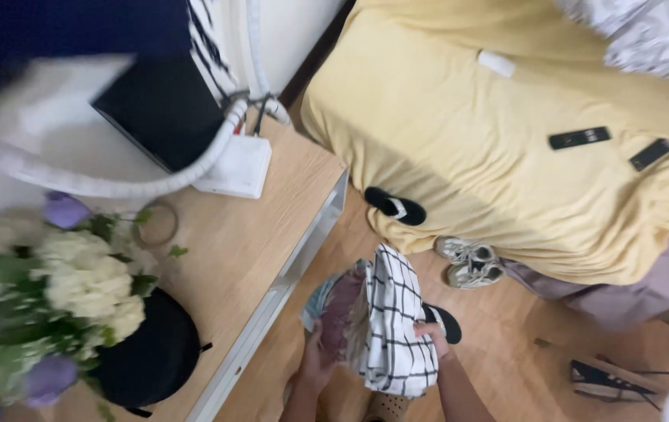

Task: The person folds a white pillow and a checkered cloth, placing them on a white chair. They then pick up a brown cloth and wipe a wooden cabinet surface, moving a vase and a black bag to clean underneath them before returning the items.

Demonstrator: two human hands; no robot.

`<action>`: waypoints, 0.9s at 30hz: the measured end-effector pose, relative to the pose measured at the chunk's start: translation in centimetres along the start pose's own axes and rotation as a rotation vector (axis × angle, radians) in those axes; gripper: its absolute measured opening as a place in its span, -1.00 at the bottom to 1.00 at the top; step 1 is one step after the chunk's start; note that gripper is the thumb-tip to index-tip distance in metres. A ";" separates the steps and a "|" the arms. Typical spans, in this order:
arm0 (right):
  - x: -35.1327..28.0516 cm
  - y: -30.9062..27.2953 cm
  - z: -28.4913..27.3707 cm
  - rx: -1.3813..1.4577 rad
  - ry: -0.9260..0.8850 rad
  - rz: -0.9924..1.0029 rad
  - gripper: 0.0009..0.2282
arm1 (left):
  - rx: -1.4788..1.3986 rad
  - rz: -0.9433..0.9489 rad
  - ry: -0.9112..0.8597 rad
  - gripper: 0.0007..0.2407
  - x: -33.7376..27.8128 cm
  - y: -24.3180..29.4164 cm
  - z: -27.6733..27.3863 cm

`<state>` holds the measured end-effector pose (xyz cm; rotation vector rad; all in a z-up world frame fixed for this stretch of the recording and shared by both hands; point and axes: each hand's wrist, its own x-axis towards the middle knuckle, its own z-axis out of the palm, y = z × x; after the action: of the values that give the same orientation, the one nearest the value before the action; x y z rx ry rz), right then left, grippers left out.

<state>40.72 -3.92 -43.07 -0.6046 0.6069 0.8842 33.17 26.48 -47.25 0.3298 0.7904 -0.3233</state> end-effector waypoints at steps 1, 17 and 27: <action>-1.6 -0.6 1.2 -0.004 -0.007 -0.015 -0.47 | 0.007 0.003 -0.015 -0.46 -1.0 -0.2 0.8; -29.2 -12.0 34.0 -0.731 0.426 -0.291 -0.22 | 0.009 -0.145 -0.319 -0.61 -22.9 3.9 26.5; -37.9 -6.6 40.5 -0.504 0.478 -0.336 -0.23 | 0.829 -0.125 -0.435 -0.47 -27.0 5.8 30.1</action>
<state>36.85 1.55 12.43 -1.3581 0.6836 0.5691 36.80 23.79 -6.63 0.9505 0.2118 -0.8102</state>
